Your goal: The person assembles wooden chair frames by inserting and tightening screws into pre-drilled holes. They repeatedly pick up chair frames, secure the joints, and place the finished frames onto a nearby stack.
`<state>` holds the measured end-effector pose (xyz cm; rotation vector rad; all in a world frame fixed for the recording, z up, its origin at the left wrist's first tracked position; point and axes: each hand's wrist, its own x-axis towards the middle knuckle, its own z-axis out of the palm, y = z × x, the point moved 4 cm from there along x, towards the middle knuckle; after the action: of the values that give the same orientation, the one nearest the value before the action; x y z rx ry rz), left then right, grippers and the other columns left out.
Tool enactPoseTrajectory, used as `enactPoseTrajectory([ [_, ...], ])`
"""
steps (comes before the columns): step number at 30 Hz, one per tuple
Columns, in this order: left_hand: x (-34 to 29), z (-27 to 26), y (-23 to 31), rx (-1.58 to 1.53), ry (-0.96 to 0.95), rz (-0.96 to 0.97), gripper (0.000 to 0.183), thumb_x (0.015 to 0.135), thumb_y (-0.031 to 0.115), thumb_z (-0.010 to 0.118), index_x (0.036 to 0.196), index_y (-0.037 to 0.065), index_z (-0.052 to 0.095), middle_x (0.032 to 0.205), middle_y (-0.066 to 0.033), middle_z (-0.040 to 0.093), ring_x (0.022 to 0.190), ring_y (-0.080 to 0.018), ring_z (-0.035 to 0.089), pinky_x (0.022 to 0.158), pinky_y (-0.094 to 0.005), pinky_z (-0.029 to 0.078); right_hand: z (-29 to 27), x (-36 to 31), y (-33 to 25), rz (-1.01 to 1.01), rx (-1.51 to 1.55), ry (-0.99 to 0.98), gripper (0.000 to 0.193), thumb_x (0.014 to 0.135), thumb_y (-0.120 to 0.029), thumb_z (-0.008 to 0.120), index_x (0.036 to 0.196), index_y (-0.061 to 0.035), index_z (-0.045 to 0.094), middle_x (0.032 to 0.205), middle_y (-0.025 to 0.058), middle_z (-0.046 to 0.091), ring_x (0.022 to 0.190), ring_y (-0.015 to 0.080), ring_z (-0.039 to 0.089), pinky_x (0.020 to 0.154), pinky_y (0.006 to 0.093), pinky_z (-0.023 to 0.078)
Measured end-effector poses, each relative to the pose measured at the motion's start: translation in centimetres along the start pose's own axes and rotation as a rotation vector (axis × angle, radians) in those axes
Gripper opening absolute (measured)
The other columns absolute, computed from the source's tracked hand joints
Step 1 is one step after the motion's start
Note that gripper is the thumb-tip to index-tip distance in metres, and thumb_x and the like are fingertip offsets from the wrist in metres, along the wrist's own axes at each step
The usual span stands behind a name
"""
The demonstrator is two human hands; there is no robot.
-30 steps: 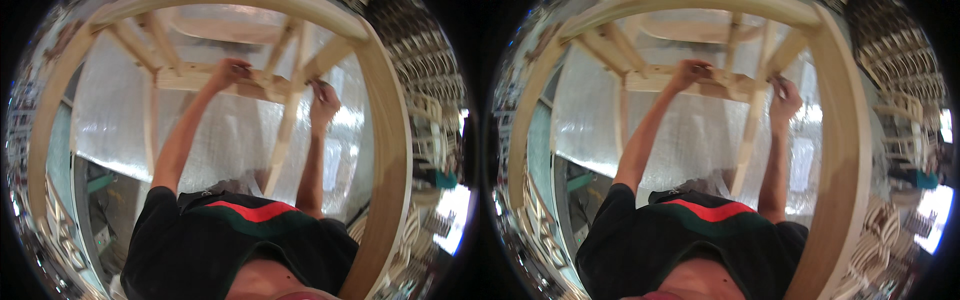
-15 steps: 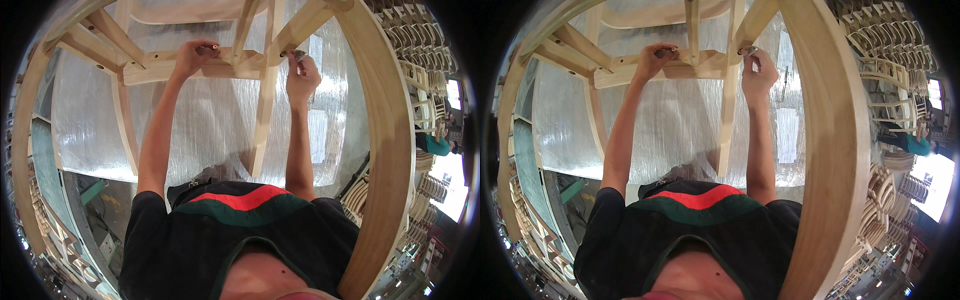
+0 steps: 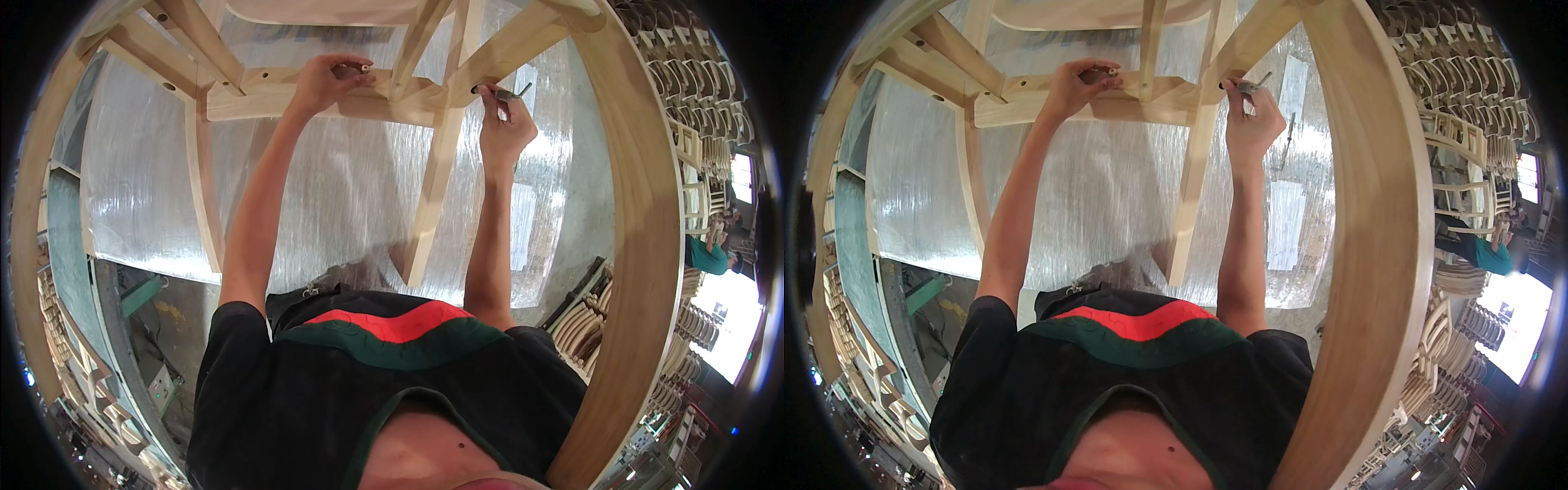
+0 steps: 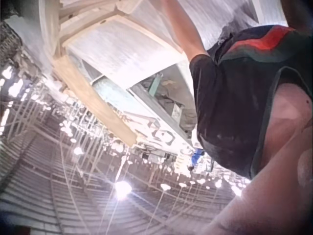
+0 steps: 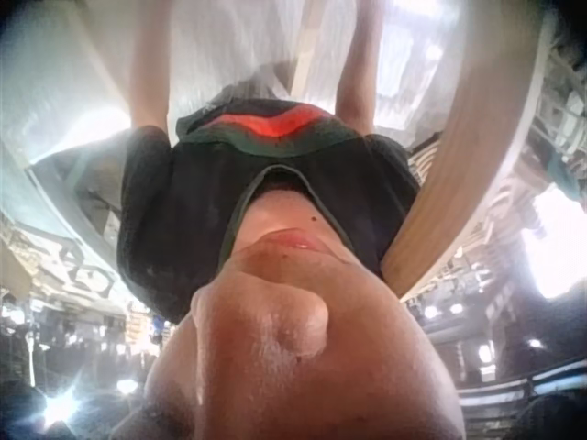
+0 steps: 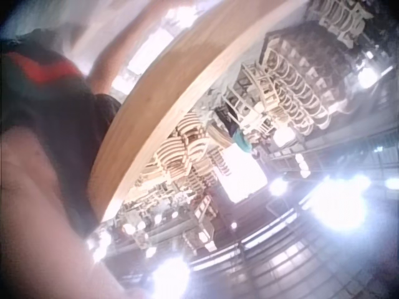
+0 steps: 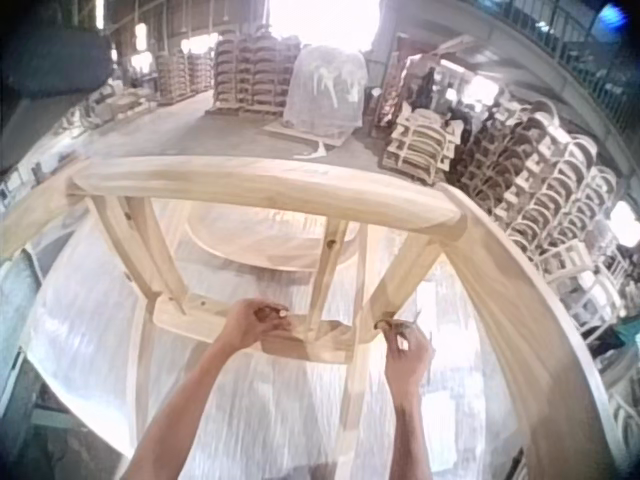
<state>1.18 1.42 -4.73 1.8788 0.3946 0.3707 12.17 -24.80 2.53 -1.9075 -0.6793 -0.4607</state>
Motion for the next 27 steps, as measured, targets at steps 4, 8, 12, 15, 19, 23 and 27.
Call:
enactPoseTrajectory([
  [4, 0.3, 0.1, -0.1, -0.014, -0.005, 0.016, 0.027, 0.074, 0.023, 0.077, 0.096, 0.008, 0.07, 0.081, -0.0035, 0.07, 0.073, -0.01, 0.064, 0.068, -0.0247, 0.049, 0.1, 0.0, 0.8, 0.016, -0.041, 0.038, 0.016, 0.075, -0.01, 0.076, 0.074, 0.0009, 0.065, 0.074, 0.0099, 0.067, 0.062, 0.014, 0.063, 0.059, 0.0244, 0.047],
  [8, 0.2, 0.2, -0.4, -0.047, 0.011, 0.03, 0.028, 0.074, 0.024, 0.077, 0.095, 0.007, 0.07, 0.081, -0.0033, 0.07, 0.074, -0.0086, 0.064, 0.068, -0.0233, 0.049, 0.2, 0.3, 0.8, 0.098, -0.021, 0.017, 0.019, 0.073, -0.011, 0.077, 0.07, 0.0007, 0.063, 0.072, 0.008, 0.067, 0.064, 0.012, 0.063, 0.058, 0.0222, 0.046],
  [12, 0.3, 0.2, -0.6, -0.117, 0.01, 0.024, 0.029, 0.075, 0.025, 0.077, 0.095, 0.005, 0.07, 0.081, -0.0031, 0.07, 0.074, -0.0079, 0.064, 0.068, -0.0223, 0.049, 0.0, 0.8, -0.1, 0.071, 0.08, -0.124, 0.015, 0.075, -0.007, 0.074, 0.083, 0.003, 0.067, 0.077, 0.0089, 0.067, 0.068, 0.0129, 0.065, 0.061, 0.0247, 0.051],
  [15, 0.4, 0.1, -0.8, -0.132, 0.009, 0.031, 0.03, 0.074, 0.025, 0.078, 0.094, 0.004, 0.07, 0.082, -0.0034, 0.07, 0.074, -0.0082, 0.064, 0.069, -0.0223, 0.05, -0.2, 1.0, 0.3, 0.018, 0.071, -0.144, 0.012, 0.076, -0.003, 0.072, 0.087, 0.0013, 0.069, 0.079, 0.0102, 0.066, 0.067, 0.0142, 0.064, 0.062, 0.0247, 0.053],
  [19, 0.4, 0.3, -0.8, -0.081, 0.002, -0.018, 0.029, 0.074, 0.024, 0.078, 0.094, 0.004, 0.07, 0.084, -0.0044, 0.07, 0.076, -0.009, 0.065, 0.07, -0.0227, 0.05, 0.4, 0.5, 0.8, 0.004, 0.045, -0.087, 0.009, 0.076, -0.005, 0.073, 0.08, 0.0009, 0.067, 0.074, 0.0096, 0.065, 0.063, 0.0145, 0.063, 0.059, 0.0251, 0.052],
  [23, 0.3, 0.1, -0.5, -0.09, 0.004, 0.01, 0.027, 0.076, 0.022, 0.076, 0.095, 0.004, 0.069, 0.084, -0.0056, 0.07, 0.076, -0.0105, 0.066, 0.069, -0.0233, 0.05, 0.6, 0.2, 1.9, -0.002, 0.001, -0.014, 0.017, 0.074, -0.009, 0.076, 0.074, 0.003, 0.063, 0.071, 0.0095, 0.064, 0.058, 0.0152, 0.061, 0.055, 0.0253, 0.049],
  [27, -0.3, -0.2, 0.7, 0.012, -0.014, -0.011, 0.024, 0.079, 0.014, 0.072, 0.099, 0.001, 0.067, 0.086, -0.0075, 0.069, 0.079, -0.0119, 0.066, 0.072, -0.0244, 0.052, 0.6, 0.4, 1.7, 0.008, -0.064, -0.022, 0.019, 0.073, -0.009, 0.077, 0.076, 0.0032, 0.064, 0.073, 0.0098, 0.064, 0.059, 0.0159, 0.061, 0.056, 0.0259, 0.048],
])
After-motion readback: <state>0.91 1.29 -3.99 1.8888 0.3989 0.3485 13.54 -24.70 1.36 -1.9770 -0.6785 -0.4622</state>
